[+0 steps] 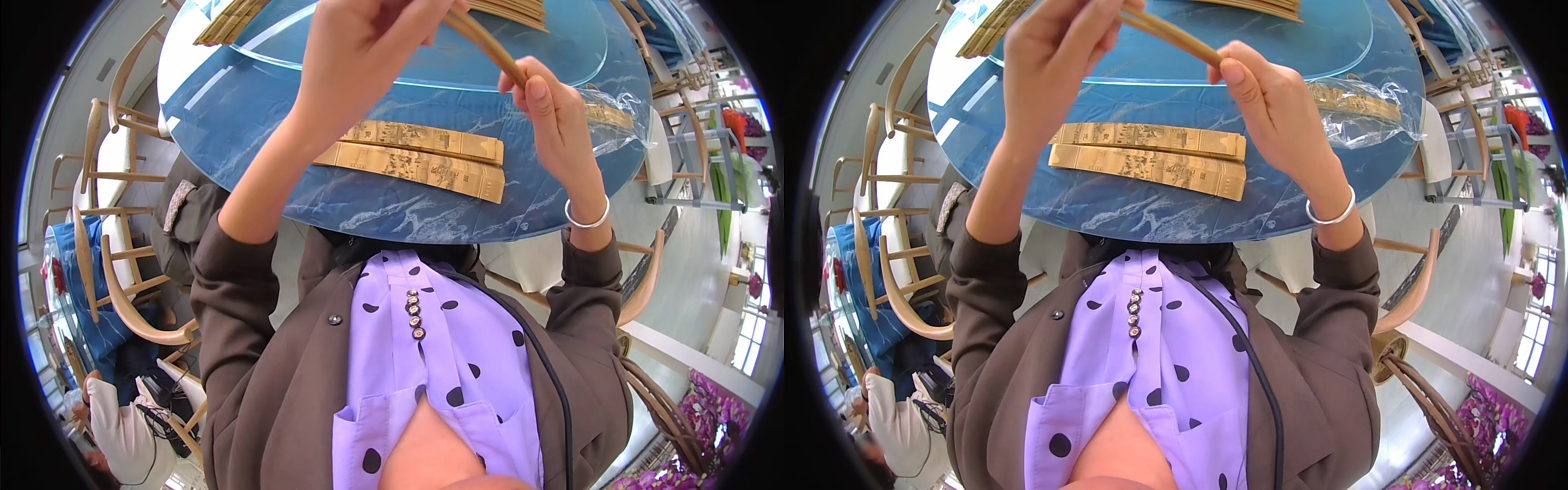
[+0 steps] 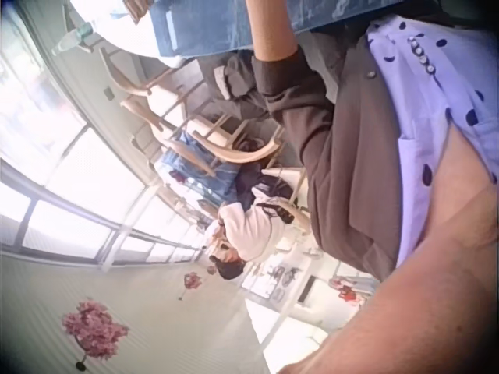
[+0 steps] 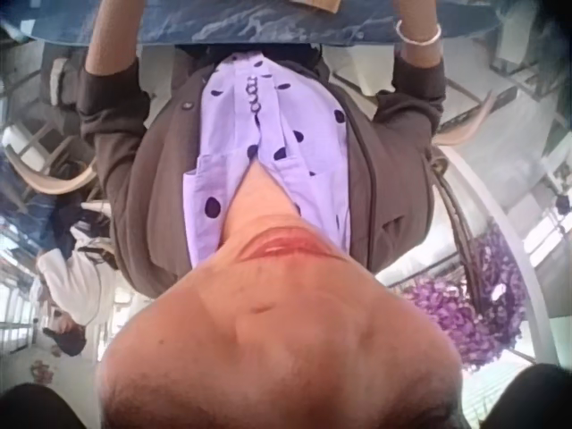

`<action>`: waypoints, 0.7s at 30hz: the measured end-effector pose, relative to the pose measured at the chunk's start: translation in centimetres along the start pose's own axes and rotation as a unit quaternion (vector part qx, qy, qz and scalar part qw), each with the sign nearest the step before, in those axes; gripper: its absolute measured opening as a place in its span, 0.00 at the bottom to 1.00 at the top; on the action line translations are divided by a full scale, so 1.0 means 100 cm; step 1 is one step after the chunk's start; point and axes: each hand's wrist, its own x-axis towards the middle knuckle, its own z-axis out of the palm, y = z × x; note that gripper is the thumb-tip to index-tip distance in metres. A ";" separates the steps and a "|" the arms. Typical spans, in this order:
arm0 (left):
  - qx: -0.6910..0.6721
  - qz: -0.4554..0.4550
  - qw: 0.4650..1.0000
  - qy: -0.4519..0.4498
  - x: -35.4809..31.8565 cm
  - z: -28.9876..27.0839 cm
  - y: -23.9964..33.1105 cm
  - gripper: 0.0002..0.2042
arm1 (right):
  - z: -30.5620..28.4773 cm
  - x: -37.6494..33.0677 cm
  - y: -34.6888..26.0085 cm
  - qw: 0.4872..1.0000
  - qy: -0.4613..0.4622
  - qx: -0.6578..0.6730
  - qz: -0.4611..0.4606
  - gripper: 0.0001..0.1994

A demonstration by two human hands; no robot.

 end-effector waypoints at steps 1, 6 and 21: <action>0.017 -0.042 0.999 -0.020 -0.015 0.001 -0.006 0.10 | -0.007 -0.011 0.005 0.997 -0.009 -0.046 0.055 0.21; 0.331 0.061 0.920 -0.200 -0.056 0.026 -0.067 0.11 | -0.003 -0.056 0.045 0.977 0.049 -0.032 0.206 0.24; 0.364 0.100 0.868 -0.322 -0.069 0.058 -0.104 0.17 | 0.030 -0.068 0.041 0.967 -0.022 -0.074 0.243 0.10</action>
